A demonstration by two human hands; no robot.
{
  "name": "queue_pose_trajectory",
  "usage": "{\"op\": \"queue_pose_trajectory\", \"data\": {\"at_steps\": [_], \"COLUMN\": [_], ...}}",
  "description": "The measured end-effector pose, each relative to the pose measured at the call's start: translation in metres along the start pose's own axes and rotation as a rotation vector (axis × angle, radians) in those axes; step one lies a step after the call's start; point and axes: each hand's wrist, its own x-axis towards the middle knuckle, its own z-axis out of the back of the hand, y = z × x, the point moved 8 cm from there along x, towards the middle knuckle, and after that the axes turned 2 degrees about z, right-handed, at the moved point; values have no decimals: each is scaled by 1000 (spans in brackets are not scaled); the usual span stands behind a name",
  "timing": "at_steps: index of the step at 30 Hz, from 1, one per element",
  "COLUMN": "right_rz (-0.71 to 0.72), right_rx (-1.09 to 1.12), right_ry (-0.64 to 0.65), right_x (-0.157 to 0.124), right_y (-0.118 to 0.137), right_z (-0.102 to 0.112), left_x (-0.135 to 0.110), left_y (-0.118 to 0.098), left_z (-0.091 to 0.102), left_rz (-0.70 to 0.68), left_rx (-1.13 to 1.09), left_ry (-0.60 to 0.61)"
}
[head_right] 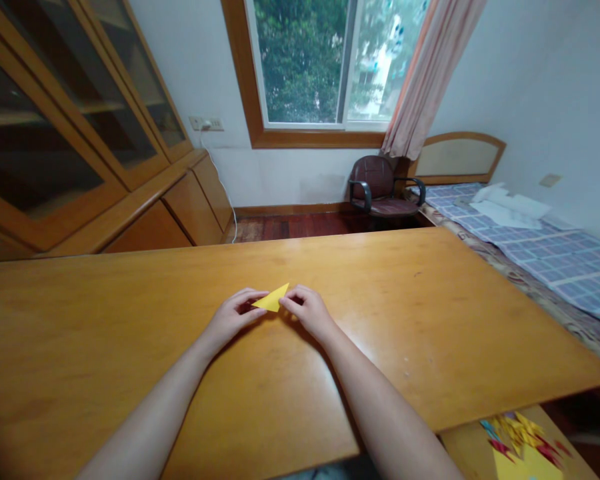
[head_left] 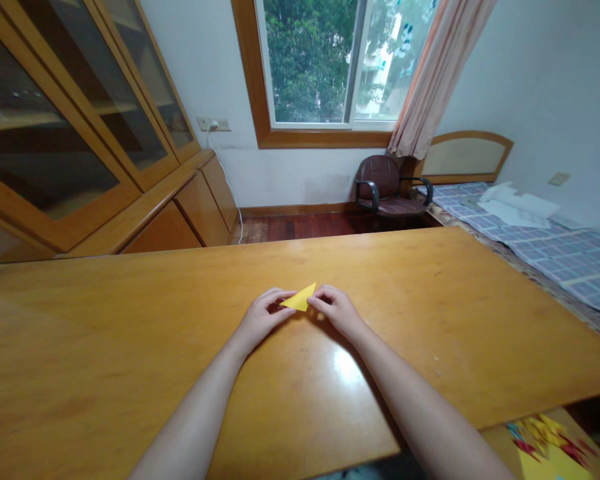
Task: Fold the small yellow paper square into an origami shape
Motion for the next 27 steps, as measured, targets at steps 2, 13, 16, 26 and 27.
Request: {"op": "queue_pose_trajectory", "data": {"at_steps": [2,13,16,26,27], "right_rz": [-2,42,53,117,124], "right_rx": [2,-77,-93,-149,-152], "right_ry": [2,47,59,78,83], "right_x": [0,-2,-3,-4,-4], "right_y": [0,11,11,13,13], "right_z": [0,-5,-7,-10,-11], "left_x": [0,1,1,-1,-1], "left_y": [1,10,10,-3,-4], "left_z": [1,3,3,-6,-6], "left_rz": [-1,38,52,-14,-21], "left_rx": [-10,-9,-1,170,182], "left_ry": [-4,-48,-55,42,43]}}
